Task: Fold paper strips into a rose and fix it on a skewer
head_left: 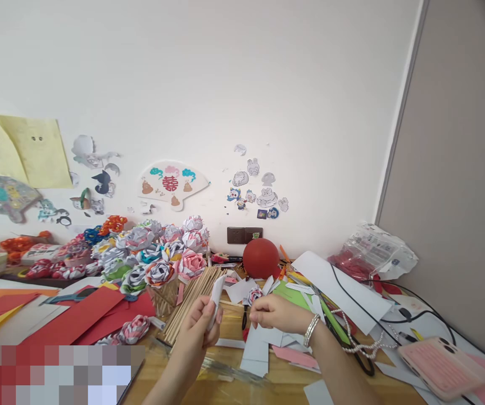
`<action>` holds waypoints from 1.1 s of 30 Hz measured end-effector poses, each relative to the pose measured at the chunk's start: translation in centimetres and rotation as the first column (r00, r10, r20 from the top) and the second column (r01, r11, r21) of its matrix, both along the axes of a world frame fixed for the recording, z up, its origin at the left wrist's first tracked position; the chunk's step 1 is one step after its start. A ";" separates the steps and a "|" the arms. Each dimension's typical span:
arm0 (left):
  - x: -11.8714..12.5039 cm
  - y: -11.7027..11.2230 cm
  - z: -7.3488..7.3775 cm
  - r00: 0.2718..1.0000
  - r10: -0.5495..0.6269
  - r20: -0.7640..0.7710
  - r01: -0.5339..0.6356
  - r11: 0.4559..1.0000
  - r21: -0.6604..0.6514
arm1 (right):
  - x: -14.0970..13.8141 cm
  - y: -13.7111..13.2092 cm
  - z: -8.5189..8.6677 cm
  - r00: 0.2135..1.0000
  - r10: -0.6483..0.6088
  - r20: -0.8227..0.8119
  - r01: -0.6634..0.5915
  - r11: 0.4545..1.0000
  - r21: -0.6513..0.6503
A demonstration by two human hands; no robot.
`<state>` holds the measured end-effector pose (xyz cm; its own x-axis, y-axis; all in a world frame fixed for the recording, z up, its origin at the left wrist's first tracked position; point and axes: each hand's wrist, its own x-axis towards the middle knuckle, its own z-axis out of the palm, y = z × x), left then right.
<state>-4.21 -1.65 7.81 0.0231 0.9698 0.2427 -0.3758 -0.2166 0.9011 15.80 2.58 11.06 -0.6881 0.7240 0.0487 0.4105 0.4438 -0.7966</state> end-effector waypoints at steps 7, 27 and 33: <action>1.5 -2.3 -0.5 0.795 -0.420 -0.438 0.422 0.901 -0.098 | 2.0 2.1 -2.5 0.997 0.004 0.076 0.010 0.982 -0.188; 1.9 0.0 -1.8 0.948 -0.121 -0.294 0.096 0.990 -0.099 | -3.9 -5.9 3.0 0.956 -0.290 -0.034 0.289 0.924 0.252; 1.1 -0.7 0.3 0.976 -0.206 -0.075 0.198 0.974 -0.106 | -2.8 -4.6 2.8 0.974 -0.153 -0.165 0.176 0.974 0.142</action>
